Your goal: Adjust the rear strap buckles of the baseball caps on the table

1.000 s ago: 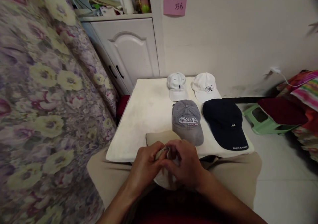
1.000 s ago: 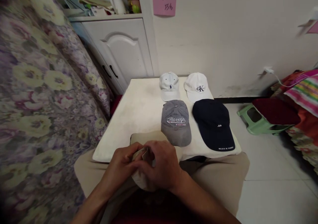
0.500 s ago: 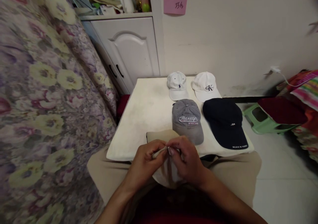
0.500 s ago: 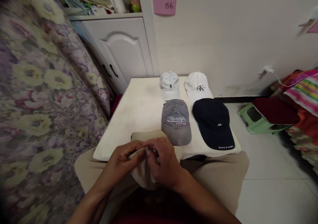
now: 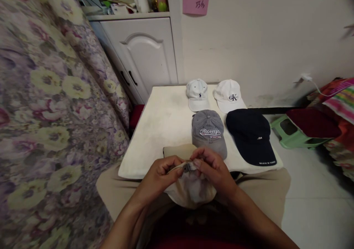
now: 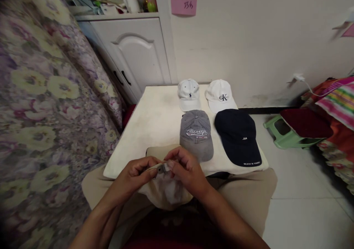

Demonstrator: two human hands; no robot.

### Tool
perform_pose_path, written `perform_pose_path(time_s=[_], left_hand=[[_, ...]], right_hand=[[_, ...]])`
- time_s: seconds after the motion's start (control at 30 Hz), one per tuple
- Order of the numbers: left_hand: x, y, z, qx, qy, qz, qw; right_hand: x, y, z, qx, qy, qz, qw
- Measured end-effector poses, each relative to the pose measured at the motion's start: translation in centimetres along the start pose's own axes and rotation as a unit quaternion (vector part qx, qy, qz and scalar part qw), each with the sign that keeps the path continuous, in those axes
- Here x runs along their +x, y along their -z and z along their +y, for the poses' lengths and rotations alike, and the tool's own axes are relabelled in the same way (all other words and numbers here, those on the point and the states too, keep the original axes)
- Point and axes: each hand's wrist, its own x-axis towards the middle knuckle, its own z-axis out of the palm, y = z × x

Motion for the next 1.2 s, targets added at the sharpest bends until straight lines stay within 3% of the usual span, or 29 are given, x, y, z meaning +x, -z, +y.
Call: perform_pose_path(time_s=[0.23,0.5,0.63,0.77,0.97,1.1,1.2], left_hand=[[0.0,0.4,-0.5,-0.052,0.006,0.006,0.999],[-0.4,1.0,-0.2,-0.06,0.033,0.005,0.998],[-0.5,1.3,0.1,-0.046,0.041,-0.018,0.998],[-0.5,1.2,0.8,0.035,0.032,-0.051,0.998],[-1.5,0.1,1.8,0.279,-0.018,0.008,0.96],[-2.3,-0.4,1.5,0.271,-0.048,0.012,0.961],[-2.2,-0.4,1.2,0.228,-0.03,-0.004,0.973]], right_hand=[[0.1,1.2,-0.6,-0.113,0.027,0.014,0.993],[0.1,1.9,-0.7,-0.119,0.023,-0.101,0.988],[0.2,1.7,-0.1,-0.115,-0.028,-0.14,0.983],[0.4,1.5,0.4,-0.071,-0.07,-0.141,0.985],[0.4,0.7,0.8,-0.014,-0.081,-0.135,0.987],[0.3,0.4,0.9,-0.001,-0.075,-0.111,0.991],[0.3,0.4,0.7,-0.006,-0.07,-0.122,0.99]])
